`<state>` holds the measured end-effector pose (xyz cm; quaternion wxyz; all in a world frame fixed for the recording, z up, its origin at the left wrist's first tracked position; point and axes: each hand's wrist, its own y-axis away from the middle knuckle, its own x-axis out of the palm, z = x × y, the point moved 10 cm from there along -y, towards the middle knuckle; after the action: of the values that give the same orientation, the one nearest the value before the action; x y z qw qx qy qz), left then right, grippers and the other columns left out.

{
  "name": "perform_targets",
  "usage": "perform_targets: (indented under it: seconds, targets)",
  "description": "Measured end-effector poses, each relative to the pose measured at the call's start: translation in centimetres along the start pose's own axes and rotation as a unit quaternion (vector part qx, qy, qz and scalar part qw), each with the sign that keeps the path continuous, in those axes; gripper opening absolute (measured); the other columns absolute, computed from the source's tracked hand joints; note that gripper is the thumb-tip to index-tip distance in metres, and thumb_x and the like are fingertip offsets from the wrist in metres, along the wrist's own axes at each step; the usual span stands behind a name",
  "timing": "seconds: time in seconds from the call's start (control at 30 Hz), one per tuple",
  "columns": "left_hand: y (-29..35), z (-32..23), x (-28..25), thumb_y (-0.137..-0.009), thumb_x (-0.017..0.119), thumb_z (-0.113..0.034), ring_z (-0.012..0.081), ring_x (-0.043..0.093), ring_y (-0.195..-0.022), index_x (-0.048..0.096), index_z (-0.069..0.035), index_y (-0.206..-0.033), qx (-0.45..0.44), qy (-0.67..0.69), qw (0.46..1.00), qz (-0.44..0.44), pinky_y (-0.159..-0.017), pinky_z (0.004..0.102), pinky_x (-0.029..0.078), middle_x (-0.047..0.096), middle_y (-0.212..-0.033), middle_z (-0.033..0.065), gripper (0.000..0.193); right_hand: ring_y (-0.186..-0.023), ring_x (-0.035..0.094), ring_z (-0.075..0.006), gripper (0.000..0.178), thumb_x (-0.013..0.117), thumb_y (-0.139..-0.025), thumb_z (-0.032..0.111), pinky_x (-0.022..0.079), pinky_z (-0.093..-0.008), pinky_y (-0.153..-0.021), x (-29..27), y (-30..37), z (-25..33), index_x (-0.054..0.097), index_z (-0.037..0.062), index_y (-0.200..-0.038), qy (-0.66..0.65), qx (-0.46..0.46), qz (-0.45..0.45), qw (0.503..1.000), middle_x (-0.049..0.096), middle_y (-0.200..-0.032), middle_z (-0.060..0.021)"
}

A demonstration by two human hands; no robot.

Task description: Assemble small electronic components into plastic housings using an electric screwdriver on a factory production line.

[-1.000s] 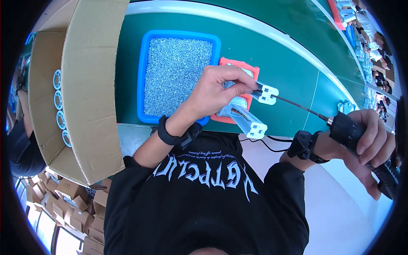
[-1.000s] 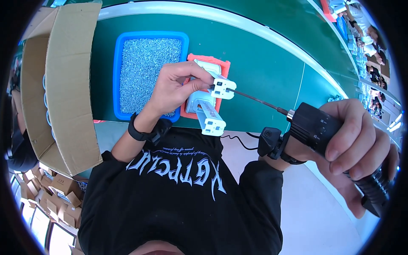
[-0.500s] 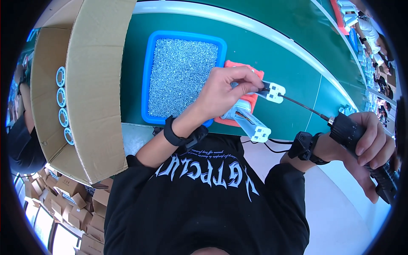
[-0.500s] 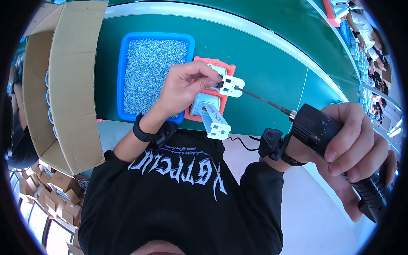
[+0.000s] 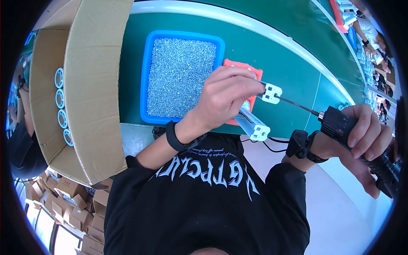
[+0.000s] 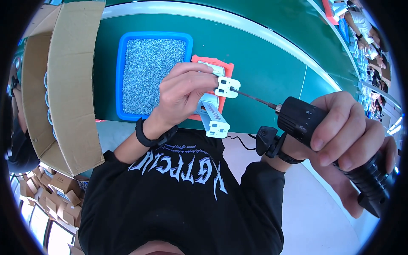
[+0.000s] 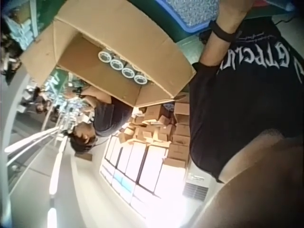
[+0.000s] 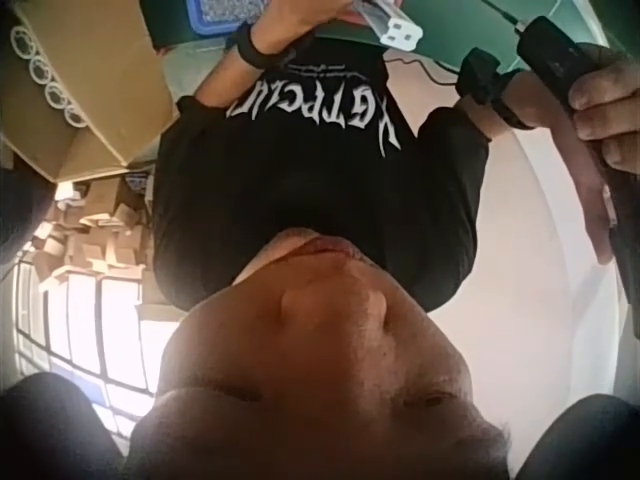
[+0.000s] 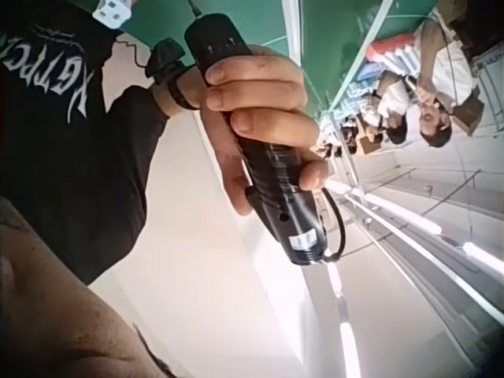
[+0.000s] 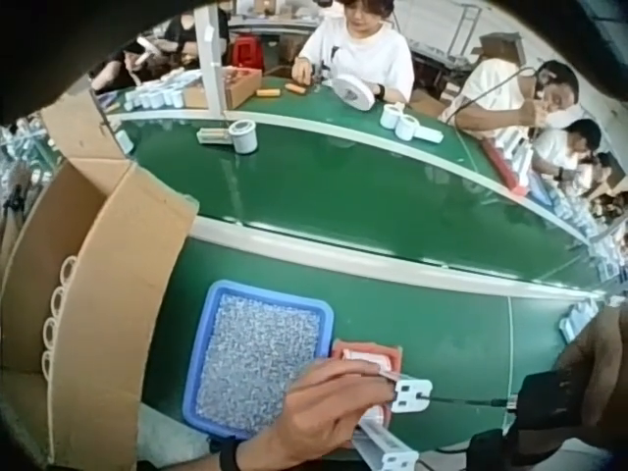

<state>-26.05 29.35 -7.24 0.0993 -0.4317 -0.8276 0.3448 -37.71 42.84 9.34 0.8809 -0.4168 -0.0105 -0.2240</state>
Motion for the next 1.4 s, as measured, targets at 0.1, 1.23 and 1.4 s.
perform_targets:
  seconds: [0.1, 1.23, 1.4]
  targets:
    - [0.2, 1.9, -2.1, -0.075, 0.065, 0.001, 0.0233, 0.064, -0.075, 0.066, -0.003, -0.089, -0.130, 0.028, 0.991, -0.009, -0.063, 0.0325, 0.048, 0.066, -0.079, 0.0084, 0.014, -0.048, 0.059, -0.0072, 0.075, 0.070, -0.057, 0.074, 0.050, -0.0181, -0.050, 0.3, 0.3, -0.3, 0.062, 0.0131, -0.099, 0.015, 0.000, -0.012, 1.000, 0.058, -0.066, 0.0026]
    - [2.5, 5.1, 0.5, -0.072, 0.068, 0.004, 0.0239, 0.067, -0.087, 0.068, -0.001, -0.086, -0.213, -0.007, 0.975, 0.057, -0.075, 0.0313, 0.054, 0.069, -0.089, 0.0104, 0.015, -0.054, 0.061, -0.0132, 0.086, 0.066, -0.063, 0.074, 0.053, -0.0235, -0.051, 5.6, 0.8, -4.7, 0.047, 0.0141, -0.122, 0.062, 0.061, 0.184, 0.979, 0.055, -0.075, -0.0039]
    - [3.2, 5.9, 1.1, -0.071, 0.068, 0.006, 0.0239, 0.066, -0.089, 0.067, 0.000, -0.083, -0.236, 0.022, 0.970, 0.058, -0.076, 0.0321, 0.054, 0.068, -0.090, 0.0107, 0.013, -0.054, 0.061, -0.0128, 0.086, 0.067, -0.065, 0.072, 0.052, -0.0227, -0.051, 4.9, 0.9, -5.0, 0.046, 0.0120, -0.123, 0.028, 0.073, 0.203, 0.976, 0.056, -0.076, -0.0042]
